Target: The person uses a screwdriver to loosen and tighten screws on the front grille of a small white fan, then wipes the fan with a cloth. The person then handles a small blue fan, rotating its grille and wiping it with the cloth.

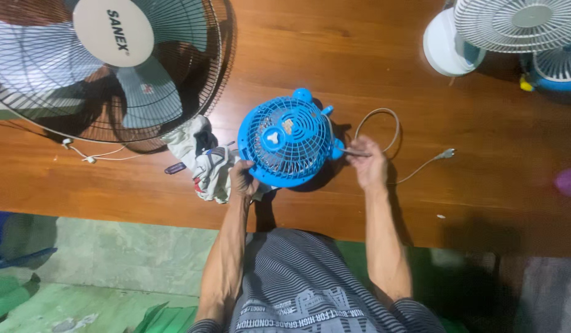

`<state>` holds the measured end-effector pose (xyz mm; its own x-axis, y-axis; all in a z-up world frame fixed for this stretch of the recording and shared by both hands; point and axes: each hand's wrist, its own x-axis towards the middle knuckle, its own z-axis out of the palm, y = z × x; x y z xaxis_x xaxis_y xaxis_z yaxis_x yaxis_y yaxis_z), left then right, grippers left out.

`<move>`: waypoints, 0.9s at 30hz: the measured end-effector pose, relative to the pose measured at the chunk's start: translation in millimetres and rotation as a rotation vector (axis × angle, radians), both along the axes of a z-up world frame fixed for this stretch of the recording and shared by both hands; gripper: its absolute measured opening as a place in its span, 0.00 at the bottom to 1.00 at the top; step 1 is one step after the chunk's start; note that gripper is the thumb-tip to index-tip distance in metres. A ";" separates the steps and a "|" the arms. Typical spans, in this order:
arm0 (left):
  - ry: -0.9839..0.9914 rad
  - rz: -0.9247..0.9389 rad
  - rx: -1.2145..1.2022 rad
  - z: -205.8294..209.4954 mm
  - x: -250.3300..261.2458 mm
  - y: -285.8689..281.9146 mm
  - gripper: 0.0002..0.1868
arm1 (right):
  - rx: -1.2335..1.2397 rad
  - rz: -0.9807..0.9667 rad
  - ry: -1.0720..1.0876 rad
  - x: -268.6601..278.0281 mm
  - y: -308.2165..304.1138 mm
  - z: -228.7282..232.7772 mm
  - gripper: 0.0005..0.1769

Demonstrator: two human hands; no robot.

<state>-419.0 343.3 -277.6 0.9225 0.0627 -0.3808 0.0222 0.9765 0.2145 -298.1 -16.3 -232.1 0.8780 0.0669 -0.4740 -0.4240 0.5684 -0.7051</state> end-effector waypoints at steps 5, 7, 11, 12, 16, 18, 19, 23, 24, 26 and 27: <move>0.045 -0.068 0.013 -5.9 16.4 -10.6 0.26 | 0.105 -0.042 0.168 -29.0 13.8 -27.5 0.20; 0.075 -0.068 0.048 -3.8 17.1 -10.7 0.27 | 0.157 -0.063 0.191 -36.4 17.0 -37.7 0.21; 0.069 -0.095 0.099 -5.2 10.2 -3.9 0.28 | 0.240 -0.064 0.183 -50.8 24.4 -52.7 0.23; 0.066 -0.110 0.106 -8.2 7.9 -1.0 0.28 | 0.249 -0.065 0.194 -54.3 27.5 -54.1 0.23; 0.058 -0.079 0.070 -13.2 6.3 3.5 0.24 | 0.243 -0.048 0.289 -70.0 41.3 -54.0 0.24; 0.019 -0.080 0.066 -5.8 5.0 4.3 0.24 | 0.235 -0.001 0.290 -77.0 47.9 -52.9 0.25; 0.083 -0.084 0.076 0.1 3.5 4.8 0.24 | 0.231 0.023 0.290 -80.1 51.4 -53.2 0.25; 0.212 -0.124 0.179 44.3 4.4 7.6 0.24 | 0.227 0.060 0.312 -88.2 57.2 -52.8 0.31; 0.191 -0.135 0.225 52.0 3.1 9.4 0.24 | 0.201 0.076 0.314 -89.2 54.0 -52.1 0.34; 0.344 -0.253 0.496 62.1 -2.8 16.7 0.26 | 0.132 0.093 0.323 -94.1 50.7 -49.3 0.40; 0.420 -0.309 0.632 64.3 -3.1 21.2 0.27 | 0.091 0.098 0.324 -94.1 50.5 -48.1 0.44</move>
<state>-422.1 364.5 -213.3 0.7218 0.1471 -0.6763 0.4714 0.6109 0.6360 -392.3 34.2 -280.2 0.6701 0.1980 -0.7154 -0.6730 0.5686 -0.4730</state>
